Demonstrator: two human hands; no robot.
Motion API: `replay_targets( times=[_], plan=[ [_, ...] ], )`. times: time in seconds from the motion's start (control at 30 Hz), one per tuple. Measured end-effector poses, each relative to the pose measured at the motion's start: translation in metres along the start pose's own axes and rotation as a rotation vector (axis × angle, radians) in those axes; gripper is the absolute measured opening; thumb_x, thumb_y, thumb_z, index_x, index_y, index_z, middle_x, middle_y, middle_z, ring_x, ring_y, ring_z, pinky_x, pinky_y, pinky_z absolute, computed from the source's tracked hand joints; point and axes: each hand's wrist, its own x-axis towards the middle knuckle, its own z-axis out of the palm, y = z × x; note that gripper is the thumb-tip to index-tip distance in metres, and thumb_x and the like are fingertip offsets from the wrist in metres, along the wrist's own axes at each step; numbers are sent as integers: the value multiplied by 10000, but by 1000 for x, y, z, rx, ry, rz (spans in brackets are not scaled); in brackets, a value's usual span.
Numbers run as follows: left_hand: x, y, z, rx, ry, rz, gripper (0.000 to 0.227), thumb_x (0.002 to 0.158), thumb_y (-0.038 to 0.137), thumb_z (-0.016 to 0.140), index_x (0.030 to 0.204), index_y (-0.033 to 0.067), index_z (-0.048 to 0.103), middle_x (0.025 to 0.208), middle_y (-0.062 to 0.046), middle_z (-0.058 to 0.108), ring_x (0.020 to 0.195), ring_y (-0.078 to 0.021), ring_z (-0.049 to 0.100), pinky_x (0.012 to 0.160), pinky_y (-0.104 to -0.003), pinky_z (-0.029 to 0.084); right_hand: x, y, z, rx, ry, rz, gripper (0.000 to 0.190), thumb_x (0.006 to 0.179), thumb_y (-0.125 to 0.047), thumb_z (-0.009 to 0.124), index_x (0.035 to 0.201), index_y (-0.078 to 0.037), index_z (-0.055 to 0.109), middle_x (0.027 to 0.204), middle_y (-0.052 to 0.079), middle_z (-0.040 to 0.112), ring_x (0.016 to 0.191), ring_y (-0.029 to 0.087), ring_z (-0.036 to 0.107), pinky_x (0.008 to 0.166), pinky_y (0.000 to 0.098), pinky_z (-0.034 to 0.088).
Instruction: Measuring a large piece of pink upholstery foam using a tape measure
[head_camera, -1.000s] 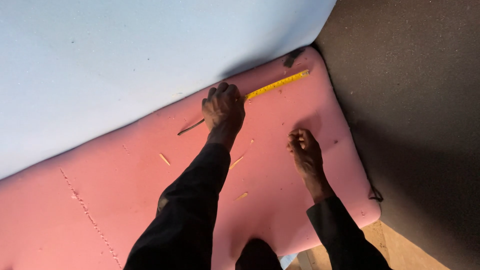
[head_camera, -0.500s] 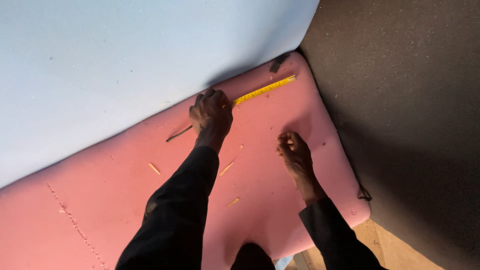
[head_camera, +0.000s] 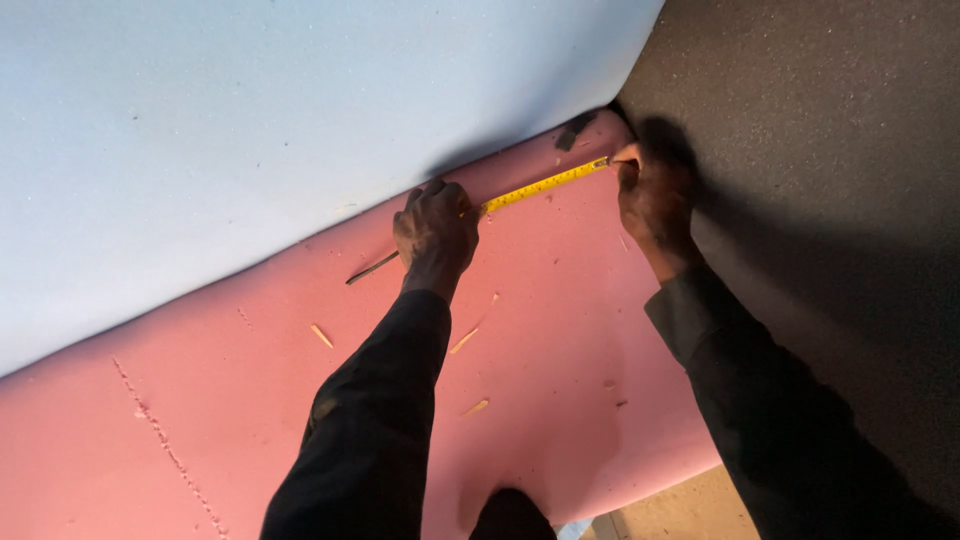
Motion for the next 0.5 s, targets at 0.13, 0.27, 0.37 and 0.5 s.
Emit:
replay_targets(
  times=[0.13,0.27,0.37,0.5],
  plan=[
    [0,-2,0,-31,33,14,133,864,341,850,848,281,733,908,74,687,952,-267,757,797,-526,683,16,6,12,-8,-204,120,130,1152,-226,692,1154,-295,802,960,-17,795,928,242,773,946,376,606],
    [-2,-2,0,-29,58,17,132,858,348,850,853,280,738,907,81,692,966,-266,764,799,-520,680,24,14,23,-38,-322,176,153,1156,-290,664,1110,-381,779,953,-77,771,899,208,763,921,364,594],
    [-3,-2,-5,-25,34,16,109,881,348,824,852,285,740,909,71,693,969,-276,763,802,-518,673,29,6,23,23,-315,226,181,1152,-277,643,1085,-365,785,967,-63,792,937,253,779,939,390,593],
    [1,-4,1,0,38,10,109,878,367,817,835,324,726,906,96,693,968,-238,765,806,-483,663,38,30,43,-84,-332,89,150,1122,-249,684,1039,-286,803,911,12,777,891,258,779,852,366,604]
  ],
)
